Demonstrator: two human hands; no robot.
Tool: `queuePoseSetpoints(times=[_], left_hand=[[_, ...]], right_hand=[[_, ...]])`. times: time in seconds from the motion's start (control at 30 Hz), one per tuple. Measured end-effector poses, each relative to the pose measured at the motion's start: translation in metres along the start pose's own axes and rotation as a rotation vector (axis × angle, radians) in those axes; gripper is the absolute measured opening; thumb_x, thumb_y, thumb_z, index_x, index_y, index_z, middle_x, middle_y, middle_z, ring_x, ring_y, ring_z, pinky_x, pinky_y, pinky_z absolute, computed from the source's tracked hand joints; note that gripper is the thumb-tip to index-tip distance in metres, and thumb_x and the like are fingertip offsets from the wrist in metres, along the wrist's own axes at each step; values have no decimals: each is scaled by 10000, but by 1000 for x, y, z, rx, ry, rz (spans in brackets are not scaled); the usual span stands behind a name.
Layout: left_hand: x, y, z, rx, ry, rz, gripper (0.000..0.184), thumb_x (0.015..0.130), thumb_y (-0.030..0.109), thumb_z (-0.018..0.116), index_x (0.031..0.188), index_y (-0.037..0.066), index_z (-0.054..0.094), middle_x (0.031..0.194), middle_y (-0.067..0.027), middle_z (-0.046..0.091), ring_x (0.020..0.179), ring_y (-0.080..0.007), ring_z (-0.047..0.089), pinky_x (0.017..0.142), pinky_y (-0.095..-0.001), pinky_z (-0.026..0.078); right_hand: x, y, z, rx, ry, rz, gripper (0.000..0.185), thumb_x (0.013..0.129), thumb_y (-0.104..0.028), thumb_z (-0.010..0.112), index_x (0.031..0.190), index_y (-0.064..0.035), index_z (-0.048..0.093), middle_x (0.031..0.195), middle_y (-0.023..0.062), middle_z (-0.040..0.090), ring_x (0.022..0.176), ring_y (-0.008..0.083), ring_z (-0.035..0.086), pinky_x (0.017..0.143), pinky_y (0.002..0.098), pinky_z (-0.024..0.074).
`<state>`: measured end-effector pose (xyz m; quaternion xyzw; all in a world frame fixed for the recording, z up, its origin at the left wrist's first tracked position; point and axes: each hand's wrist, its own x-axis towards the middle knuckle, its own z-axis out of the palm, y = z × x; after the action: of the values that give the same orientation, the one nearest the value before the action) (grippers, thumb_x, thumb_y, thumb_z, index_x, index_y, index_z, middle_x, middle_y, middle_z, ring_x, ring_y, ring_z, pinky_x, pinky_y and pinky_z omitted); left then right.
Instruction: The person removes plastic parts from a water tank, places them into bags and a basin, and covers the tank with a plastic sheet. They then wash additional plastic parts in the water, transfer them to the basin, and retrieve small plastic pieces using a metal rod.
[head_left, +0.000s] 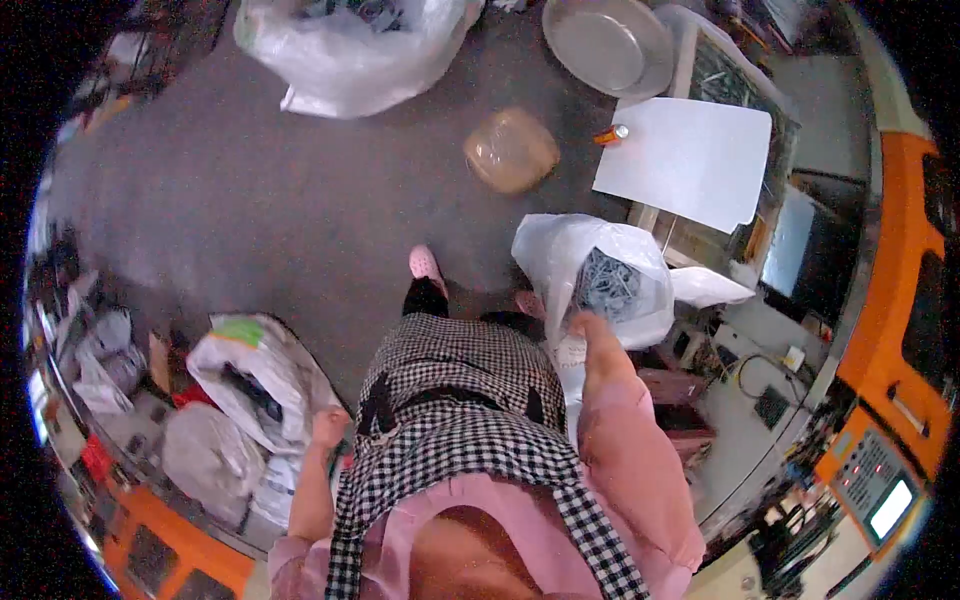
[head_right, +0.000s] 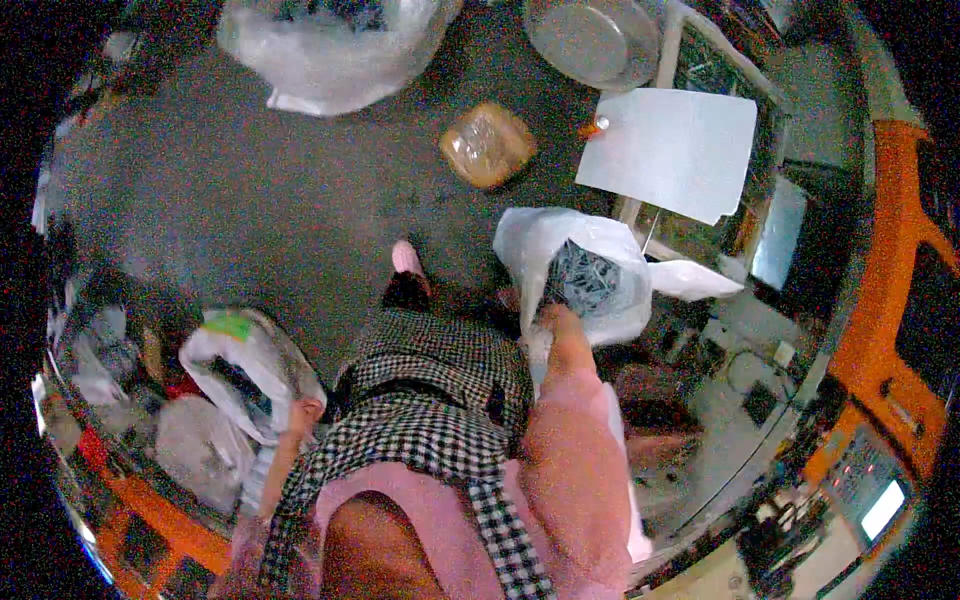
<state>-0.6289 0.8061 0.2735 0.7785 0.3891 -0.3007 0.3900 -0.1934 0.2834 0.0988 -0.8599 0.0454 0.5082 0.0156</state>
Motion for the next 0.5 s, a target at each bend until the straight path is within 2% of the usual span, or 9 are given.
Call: queuePoseSetpoints(times=[0.1,0.17,0.2,0.23,0.3,0.33,0.43,0.47,0.5], left_hand=[[60,59,-124,242,166,100,110,747,136,514,784,52,575,745,-171,592,713,-347,568,617,-390,455],[117,71,-183,412,178,236,128,751,161,525,774,41,565,761,-180,590,730,-359,562,643,-404,454],[140,108,-213,458,206,273,149,750,179,536,769,34,561,766,-184,590,746,-366,558,661,-412,452],[156,159,-239,479,201,224,158,756,179,529,789,29,565,783,-186,590,766,-366,556,677,-417,449],[201,226,-267,497,192,230,178,767,177,523,838,21,572,822,-190,591,801,-363,555,696,-419,445],[229,248,-277,497,187,287,189,772,175,523,866,18,574,843,-192,590,815,-359,555,700,-417,445],[244,368,-297,236,213,452,230,775,204,547,908,18,577,868,-190,593,823,-350,562,703,-403,450],[244,396,-303,104,162,499,243,773,217,556,907,16,578,868,-188,595,824,-348,564,703,-399,451],[250,408,-305,102,179,505,243,773,217,556,907,16,578,868,-188,595,824,-348,564,703,-399,451]], right_hand=[[24,38,38,671,-226,295,331,767,-240,524,1079,-132,536,916,99,579,799,252,580,670,404,485],[-28,22,-5,337,54,134,327,766,-248,523,1070,-129,540,897,96,583,787,240,580,667,396,485],[-40,16,-19,-31,312,-12,324,766,-257,522,1061,-126,543,879,93,588,775,229,580,664,388,486],[-39,12,-29,-11,336,-10,324,766,-257,522,1061,-126,543,879,93,588,775,229,580,664,388,486],[-31,4,-46,774,207,298,371,763,-288,506,1103,-141,535,1011,77,586,903,245,567,762,363,463],[-33,-7,-59,790,218,284,371,763,-288,506,1103,-141,535,1011,77,586,903,245,567,762,363,463],[-62,-35,-110,-433,112,-30,341,769,-251,466,1043,-92,591,1117,90,548,1007,259,518,861,343,409],[-69,-48,-124,-430,129,-38,341,769,-251,466,1043,-92,591,1117,90,548,1007,259,518,861,343,409],[-76,-63,-137,-206,279,156,339,764,-257,469,1014,-71,602,1119,100,545,1017,279,504,847,356,410]])
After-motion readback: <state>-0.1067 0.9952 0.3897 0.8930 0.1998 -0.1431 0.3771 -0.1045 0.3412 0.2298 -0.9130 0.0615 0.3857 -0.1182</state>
